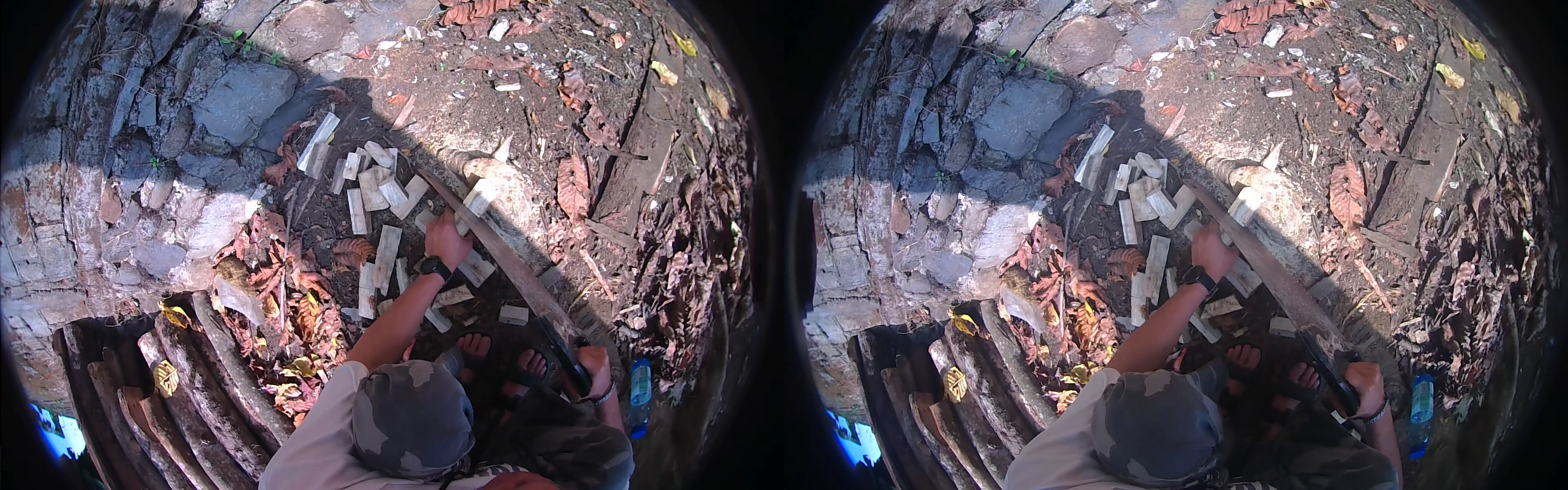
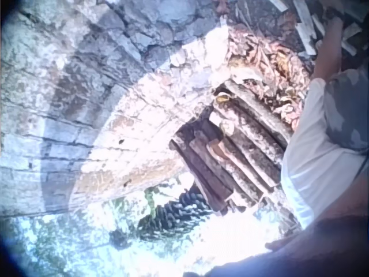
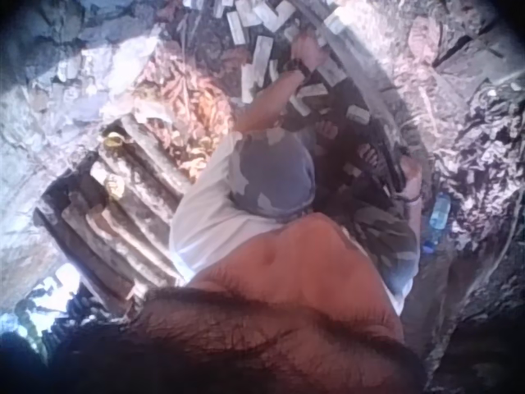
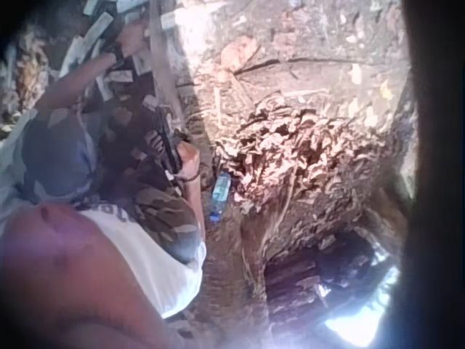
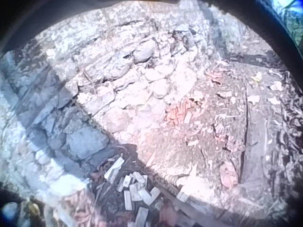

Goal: The person sits on the ground and uses a machete to chop small pieces of light-colored wood into smaller fragments. The person repeatedly picks up wood pieces, positions them on the ground, and strikes them with the machete to split them.

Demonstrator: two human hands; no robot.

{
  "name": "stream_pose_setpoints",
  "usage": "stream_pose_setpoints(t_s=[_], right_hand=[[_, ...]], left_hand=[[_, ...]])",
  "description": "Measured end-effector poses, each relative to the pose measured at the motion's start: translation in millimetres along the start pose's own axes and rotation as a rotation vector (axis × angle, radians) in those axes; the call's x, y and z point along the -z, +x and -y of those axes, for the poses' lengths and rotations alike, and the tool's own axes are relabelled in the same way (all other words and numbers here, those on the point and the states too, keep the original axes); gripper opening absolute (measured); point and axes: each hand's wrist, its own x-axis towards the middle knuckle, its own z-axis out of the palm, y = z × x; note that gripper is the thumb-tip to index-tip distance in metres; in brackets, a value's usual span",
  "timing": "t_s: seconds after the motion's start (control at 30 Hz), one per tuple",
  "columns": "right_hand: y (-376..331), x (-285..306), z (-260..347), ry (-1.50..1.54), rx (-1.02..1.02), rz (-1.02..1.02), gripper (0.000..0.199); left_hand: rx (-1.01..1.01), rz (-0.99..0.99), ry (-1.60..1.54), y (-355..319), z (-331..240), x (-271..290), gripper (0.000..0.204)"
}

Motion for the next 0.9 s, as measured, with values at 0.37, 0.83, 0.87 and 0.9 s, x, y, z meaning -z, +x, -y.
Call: stream_pose_setpoints(t_s=[0.37,0.83,0.87,0.9], right_hand=[[23,-15,-5,-0.007,0.001,-0.009,0.029],[57,-21,4,0.043,-0.002,0.017,0.034],[27,-8,-2,0.038,-0.013,0.033,0.034],[4,-1,-10,0.046,-0.009,0.058,0.034]], left_hand=[[0.022,-0.061,0.022,2,8,-10,0.044],[-0.005,0.012,0.065,1,17,-11,0.040],[0.039,0.006,0.037,3,8,-8,0.040],[0.031,-0.005,0.034,3,5,-3,0.039]])
